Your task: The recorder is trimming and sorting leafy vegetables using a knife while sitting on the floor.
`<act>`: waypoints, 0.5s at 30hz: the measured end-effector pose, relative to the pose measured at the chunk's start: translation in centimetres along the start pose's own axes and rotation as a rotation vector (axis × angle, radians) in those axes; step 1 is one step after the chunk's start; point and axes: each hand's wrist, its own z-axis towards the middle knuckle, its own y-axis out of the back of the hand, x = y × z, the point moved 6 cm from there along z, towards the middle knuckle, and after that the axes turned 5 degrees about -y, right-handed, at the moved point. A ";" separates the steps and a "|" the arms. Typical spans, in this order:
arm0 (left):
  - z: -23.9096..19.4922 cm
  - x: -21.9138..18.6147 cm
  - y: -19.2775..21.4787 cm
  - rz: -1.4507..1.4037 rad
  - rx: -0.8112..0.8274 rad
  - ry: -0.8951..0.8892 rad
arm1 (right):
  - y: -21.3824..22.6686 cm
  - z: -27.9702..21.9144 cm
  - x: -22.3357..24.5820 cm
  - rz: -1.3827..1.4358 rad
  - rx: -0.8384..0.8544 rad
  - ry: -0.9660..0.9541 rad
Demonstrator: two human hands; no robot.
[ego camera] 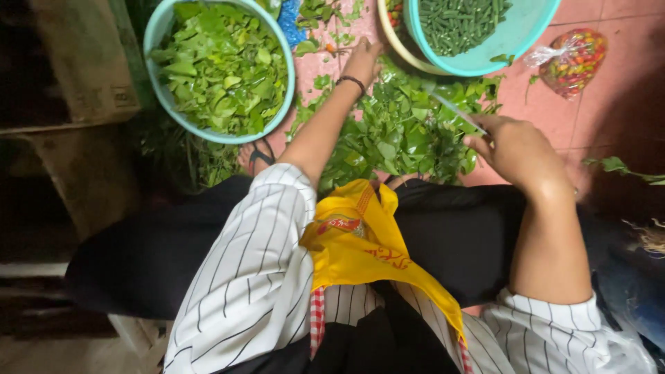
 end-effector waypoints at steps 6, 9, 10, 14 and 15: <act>0.9 2.5 -8.3 -0.020 0.022 0.051 | -0.1 0.8 -0.3 0.007 0.027 -0.003; -0.2 1.4 -5.3 -0.019 -0.004 0.013 | 0.0 0.8 -0.3 0.011 0.016 0.034; -0.7 0.4 -3.1 -0.027 -0.008 -0.013 | -0.1 0.7 -0.2 0.018 0.007 0.051; 0.3 3.8 1.0 -0.128 -0.055 0.083 | 0.3 0.6 0.8 0.021 0.018 0.076; 1.0 5.4 2.8 -0.478 -0.180 0.281 | 0.2 0.6 0.9 0.012 0.027 0.074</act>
